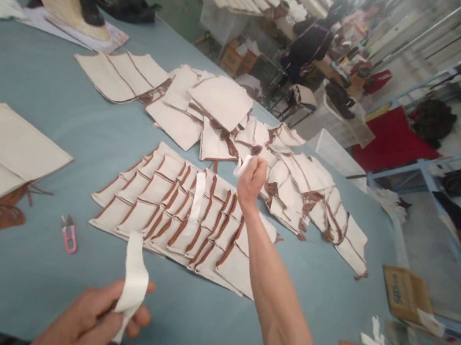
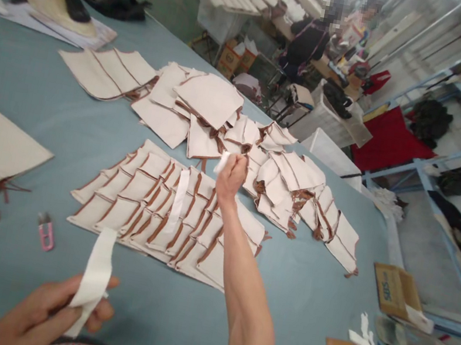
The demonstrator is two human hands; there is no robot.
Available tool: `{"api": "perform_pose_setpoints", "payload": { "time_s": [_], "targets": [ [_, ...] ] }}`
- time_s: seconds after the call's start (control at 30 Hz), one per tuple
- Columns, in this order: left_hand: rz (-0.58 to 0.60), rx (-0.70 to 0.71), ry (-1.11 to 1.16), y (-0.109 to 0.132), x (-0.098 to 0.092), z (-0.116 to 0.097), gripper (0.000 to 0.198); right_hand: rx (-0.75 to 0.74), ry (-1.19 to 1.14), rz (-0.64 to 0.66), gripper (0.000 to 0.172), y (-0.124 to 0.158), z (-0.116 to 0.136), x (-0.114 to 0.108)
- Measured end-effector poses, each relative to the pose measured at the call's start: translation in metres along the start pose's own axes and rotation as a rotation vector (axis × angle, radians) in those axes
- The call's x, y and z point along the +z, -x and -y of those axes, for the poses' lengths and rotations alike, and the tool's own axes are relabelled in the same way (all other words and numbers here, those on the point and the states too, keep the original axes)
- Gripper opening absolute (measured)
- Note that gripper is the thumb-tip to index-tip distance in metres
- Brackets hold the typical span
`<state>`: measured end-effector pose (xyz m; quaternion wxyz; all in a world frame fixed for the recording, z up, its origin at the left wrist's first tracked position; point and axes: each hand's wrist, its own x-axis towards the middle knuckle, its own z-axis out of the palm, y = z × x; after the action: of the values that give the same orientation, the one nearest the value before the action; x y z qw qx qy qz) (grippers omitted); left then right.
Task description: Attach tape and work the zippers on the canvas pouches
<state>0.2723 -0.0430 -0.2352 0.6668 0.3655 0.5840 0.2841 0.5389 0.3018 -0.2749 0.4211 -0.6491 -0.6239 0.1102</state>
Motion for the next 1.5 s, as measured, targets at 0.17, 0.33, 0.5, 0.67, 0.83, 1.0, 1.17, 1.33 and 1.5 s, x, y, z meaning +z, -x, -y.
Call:
{"api": "perform_pose_setpoints", "payload": {
  "time_s": [0.17,0.33,0.5,0.67,0.83,1.0,1.17,1.33,1.5],
  "targets": [
    [-0.039,0.030,-0.047,-0.007,-0.005,-0.025,0.041,-0.109,0.040,0.291,0.027,0.105,-0.025,-0.024],
    [-0.076,0.027,0.000,-0.003,0.005,-0.045,0.042,-0.306,0.084,0.565,0.028,0.171,-0.031,-0.052],
    [-0.050,0.028,0.102,0.001,0.010,-0.059,0.040,-0.377,0.161,0.570,0.034,0.185,-0.022,-0.062],
    [-0.009,0.003,0.203,0.010,0.010,-0.074,0.044,-0.377,0.194,0.518,0.014,0.200,-0.010,-0.069],
    [0.142,-0.030,0.377,0.020,-0.001,-0.087,0.055,-0.283,0.136,0.366,0.019,0.244,0.015,-0.099],
    [0.388,-0.060,0.543,0.036,-0.012,-0.101,0.059,-0.153,-0.013,0.196,0.023,0.280,0.087,-0.162],
    [0.452,-0.078,0.569,0.054,-0.010,-0.108,0.049,-0.381,-0.154,0.114,0.029,0.287,0.185,-0.216],
    [0.478,-0.041,0.505,0.067,0.000,-0.103,0.046,-0.613,-0.014,0.061,0.016,0.289,0.222,-0.210],
    [0.515,0.074,0.399,0.073,0.002,-0.088,0.049,-0.459,-0.170,0.139,0.016,0.300,0.218,-0.198]
  ]
}}
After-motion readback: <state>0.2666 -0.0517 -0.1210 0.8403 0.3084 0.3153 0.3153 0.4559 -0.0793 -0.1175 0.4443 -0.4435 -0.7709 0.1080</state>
